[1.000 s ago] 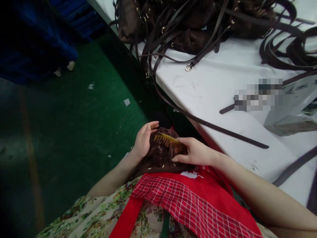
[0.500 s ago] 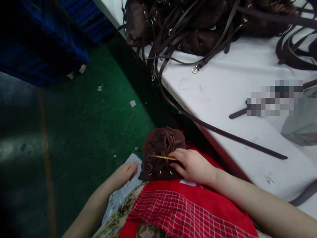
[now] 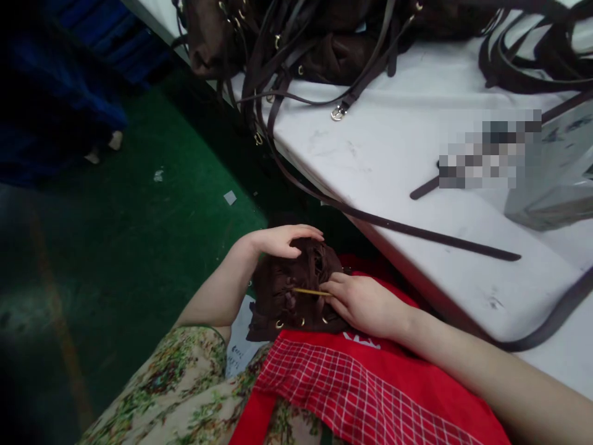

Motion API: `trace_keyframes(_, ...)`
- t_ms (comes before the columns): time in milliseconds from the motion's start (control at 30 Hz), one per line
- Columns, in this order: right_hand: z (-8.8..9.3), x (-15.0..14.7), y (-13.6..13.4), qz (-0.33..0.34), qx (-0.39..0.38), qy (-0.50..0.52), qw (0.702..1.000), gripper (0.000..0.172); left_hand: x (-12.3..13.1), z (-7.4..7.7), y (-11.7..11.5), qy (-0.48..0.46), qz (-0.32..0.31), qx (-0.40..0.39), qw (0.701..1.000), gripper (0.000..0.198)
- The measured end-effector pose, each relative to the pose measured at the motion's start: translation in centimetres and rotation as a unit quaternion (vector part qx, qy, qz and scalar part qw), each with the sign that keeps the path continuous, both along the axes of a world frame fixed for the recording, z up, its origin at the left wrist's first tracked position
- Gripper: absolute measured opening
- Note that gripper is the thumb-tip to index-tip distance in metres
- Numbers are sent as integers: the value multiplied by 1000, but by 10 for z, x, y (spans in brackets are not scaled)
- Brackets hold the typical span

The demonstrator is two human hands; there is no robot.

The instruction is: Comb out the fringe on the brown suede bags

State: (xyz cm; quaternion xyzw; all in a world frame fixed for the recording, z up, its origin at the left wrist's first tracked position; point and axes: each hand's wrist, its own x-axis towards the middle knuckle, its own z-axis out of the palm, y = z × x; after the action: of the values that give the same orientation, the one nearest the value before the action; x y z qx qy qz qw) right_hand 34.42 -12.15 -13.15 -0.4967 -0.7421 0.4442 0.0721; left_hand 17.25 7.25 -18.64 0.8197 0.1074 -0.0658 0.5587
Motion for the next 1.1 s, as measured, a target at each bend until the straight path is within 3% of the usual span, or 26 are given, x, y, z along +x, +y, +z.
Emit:
trace_keyframes(67, 4, 0, -2, 28, 7, -12, 1000, 29, 16, -8, 2, -21, -93, -87, 992, 69)
trace_keyframes(133, 9, 0, -2, 45, 10, -12, 999, 30, 25, -14, 0, 0, -133, -104, 986, 71)
trace_keyframes(267, 10, 6, 0, 59, -1, 33, 998, 33, 19, -6, -3, 117, -127, -104, 980, 27)
trace_keyframes(367, -2, 8, 2, -15, -43, 99, 994, 31, 3, 10, -4, 162, -120, -249, 947, 17)
trace_keyframes(467, -18, 9, 9, -250, -103, 174, 947, 23, -7, 14, -21, 109, 16, -356, 928, 25)
trace_keyframes(533, -25, 10, 16, -375, -143, 207, 892, 31, -8, 2, -39, 66, 134, -382, 912, 31)
trace_keyframes(567, -26, 12, 20, -399, -169, 219, 874, 34, -7, -7, -49, 50, 185, -394, 899, 34)
trace_keyframes(667, -29, 18, 28, -402, -243, 241, 849, 39, 1, -34, -70, -4, 302, -415, 858, 39)
trace_keyframes(733, -33, 19, 29, -413, -272, 253, 832, 42, 9, -41, -76, -43, 346, -396, 850, 39)
trace_keyframes(833, -43, 13, 29, -416, -296, 297, 807, 46, 21, -30, -79, -58, 353, -313, 880, 37)
trace_keyframes(967, -61, -2, 29, -415, -267, 336, 802, 42, 30, -9, -84, -34, 298, -253, 920, 39)
trace_keyframes(1000, -65, -4, 28, -418, -263, 331, 804, 40, 29, -7, -84, -40, 306, -256, 916, 40)
trace_keyframes(1100, -70, -4, 24, -406, -278, 335, 804, 39, 22, -10, -74, -114, 406, -241, 874, 40)
